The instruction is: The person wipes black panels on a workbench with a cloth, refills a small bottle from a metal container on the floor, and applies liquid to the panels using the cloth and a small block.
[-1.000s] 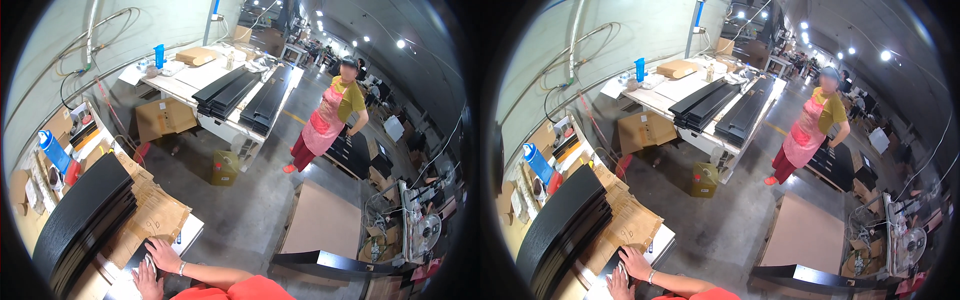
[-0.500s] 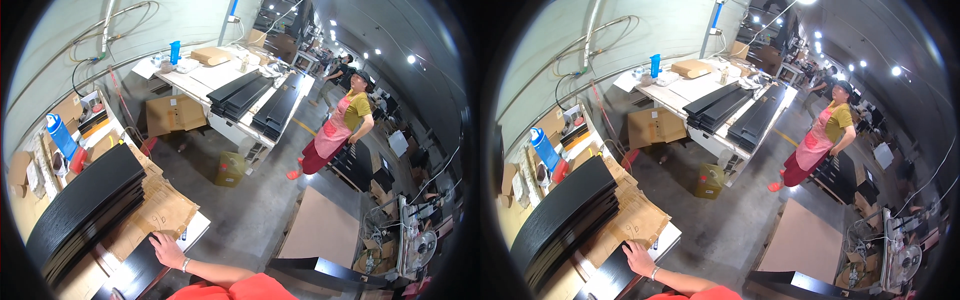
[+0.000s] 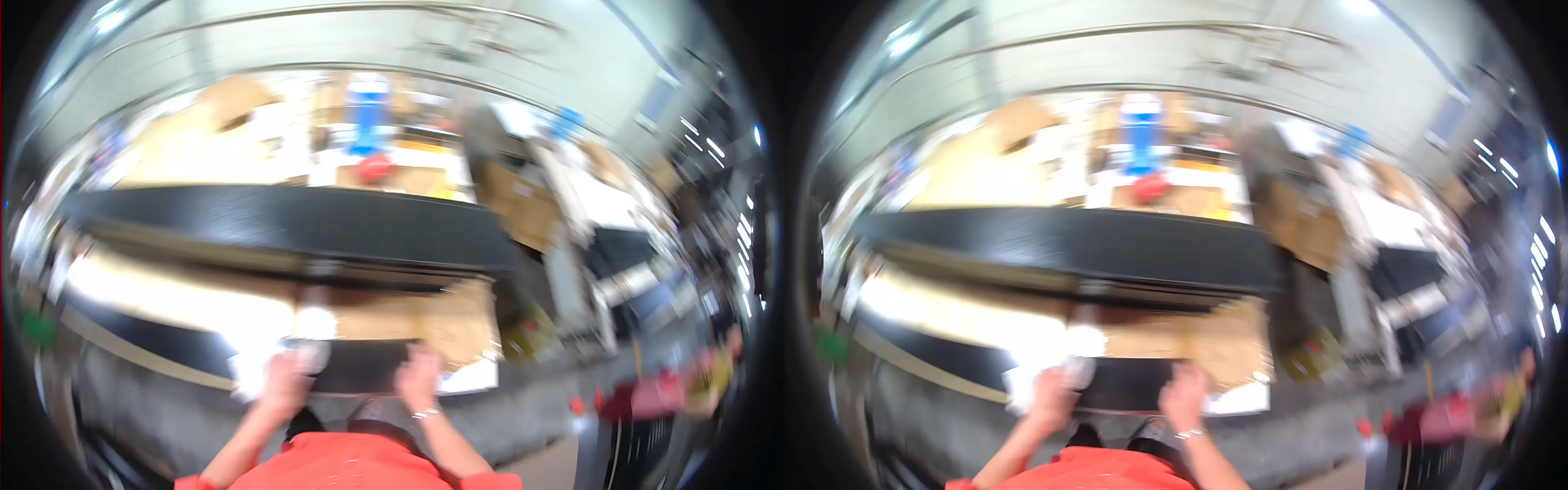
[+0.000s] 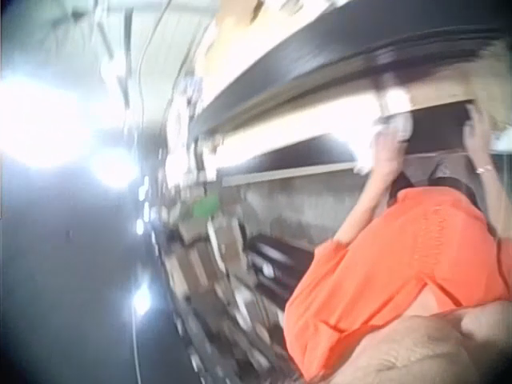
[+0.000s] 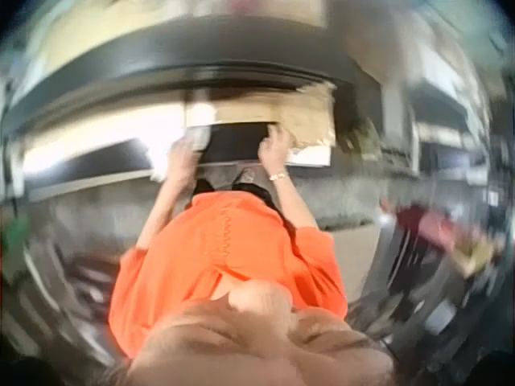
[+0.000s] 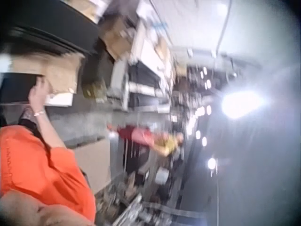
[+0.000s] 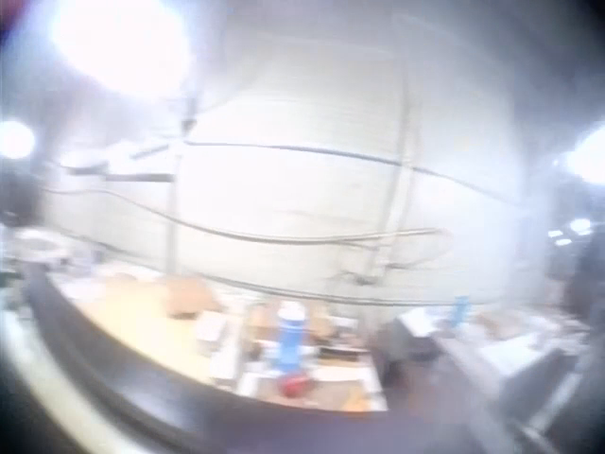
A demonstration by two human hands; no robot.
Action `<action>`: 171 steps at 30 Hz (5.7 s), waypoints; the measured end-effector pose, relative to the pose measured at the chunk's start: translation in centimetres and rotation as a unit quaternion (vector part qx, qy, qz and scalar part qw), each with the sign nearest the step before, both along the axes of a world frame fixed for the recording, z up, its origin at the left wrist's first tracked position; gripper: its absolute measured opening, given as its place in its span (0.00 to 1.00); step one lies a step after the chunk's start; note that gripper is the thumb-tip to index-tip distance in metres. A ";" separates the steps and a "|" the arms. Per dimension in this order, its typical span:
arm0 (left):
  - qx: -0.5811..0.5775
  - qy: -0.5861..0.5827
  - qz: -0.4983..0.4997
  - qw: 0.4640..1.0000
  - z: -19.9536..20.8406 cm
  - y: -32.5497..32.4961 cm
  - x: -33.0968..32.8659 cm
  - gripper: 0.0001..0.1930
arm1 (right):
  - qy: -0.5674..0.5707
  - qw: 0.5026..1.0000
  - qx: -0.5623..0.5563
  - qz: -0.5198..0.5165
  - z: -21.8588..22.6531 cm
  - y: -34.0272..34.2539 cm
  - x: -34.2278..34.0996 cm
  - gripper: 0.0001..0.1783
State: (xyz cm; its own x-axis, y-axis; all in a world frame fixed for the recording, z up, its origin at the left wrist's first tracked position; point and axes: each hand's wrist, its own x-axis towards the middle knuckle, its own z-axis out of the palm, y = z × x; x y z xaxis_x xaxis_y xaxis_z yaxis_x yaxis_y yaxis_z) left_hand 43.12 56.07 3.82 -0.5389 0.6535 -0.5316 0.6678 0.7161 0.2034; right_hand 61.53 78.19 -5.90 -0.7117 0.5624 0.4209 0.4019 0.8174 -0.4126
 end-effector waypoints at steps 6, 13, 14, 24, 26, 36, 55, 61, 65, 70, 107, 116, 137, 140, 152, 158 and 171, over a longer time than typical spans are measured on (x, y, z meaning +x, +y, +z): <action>0.309 0.158 -0.058 0.936 -5.1 -5.9 1.3 0.26 | -0.027 0.996 -0.072 -0.047 0.3 1.1 2.1 0.27; 0.289 0.237 0.121 0.920 -5.7 -20.6 -7.3 0.22 | -0.058 0.995 -0.085 0.003 0.3 2.1 1.4 0.28; 0.279 0.243 0.148 0.917 -5.9 -22.6 -8.8 0.22 | -0.042 0.999 0.019 -0.014 2.3 0.1 0.2 0.19; 0.320 0.458 0.433 0.707 -3.5 -47.8 -27.6 0.10 | -0.098 0.993 0.040 -0.052 5.2 -12.2 -8.9 0.44; 0.343 0.315 0.434 0.771 -1.9 -44.8 -28.9 0.09 | -0.151 0.987 0.008 0.044 6.7 -20.2 -15.5 0.51; 0.195 0.200 0.148 0.949 -4.6 -47.7 -31.3 0.23 | -0.267 0.911 0.031 0.314 5.7 -38.7 -31.7 0.59; 0.570 -0.136 0.208 0.783 -6.5 -40.8 -17.9 0.15 | -0.238 0.910 0.053 0.335 7.9 -40.3 -32.2 0.62; 0.511 -0.228 0.618 0.553 -6.1 -47.0 -19.7 0.14 | -0.226 0.906 0.010 0.357 9.3 -40.0 -32.6 0.52; 0.578 -0.266 0.692 0.342 -6.2 -48.2 -21.2 0.10 | -0.209 0.921 0.012 0.328 8.4 -39.6 -31.3 0.52; 0.636 -0.319 0.629 0.314 -6.1 -48.8 -23.1 0.12 | -0.146 0.919 0.028 0.364 10.8 -37.6 -29.5 0.44; 0.661 -0.356 0.450 0.484 6.2 -32.0 -34.5 0.11 | -0.082 0.954 -0.019 0.287 26.6 -14.4 -41.6 0.41; 0.679 0.064 0.616 0.393 -2.5 -54.8 -40.8 0.13 | -0.111 0.950 0.025 0.290 25.9 -15.7 -42.2 0.46; 0.347 0.123 0.653 0.662 -5.9 -35.3 -44.8 0.14 | -0.132 0.970 -0.196 0.051 11.1 -26.5 -13.4 0.06; 0.330 0.150 0.070 0.929 -7.9 -22.5 -29.9 0.08 | -0.176 0.951 -0.246 0.066 9.9 -29.3 -13.2 0.10; 0.409 -0.475 0.075 0.775 2.1 -18.6 -20.7 0.18 | 0.115 0.929 -0.345 0.065 11.1 -32.0 -24.7 0.37; 0.464 -0.090 0.128 0.872 -4.1 -23.7 -25.0 0.08 | -0.038 0.983 -0.113 0.139 11.0 -29.9 -27.3 0.34; 0.510 0.053 0.017 0.858 -8.7 -26.2 -23.9 0.07 | 0.073 0.971 0.049 -0.223 11.6 -13.0 -16.1 0.26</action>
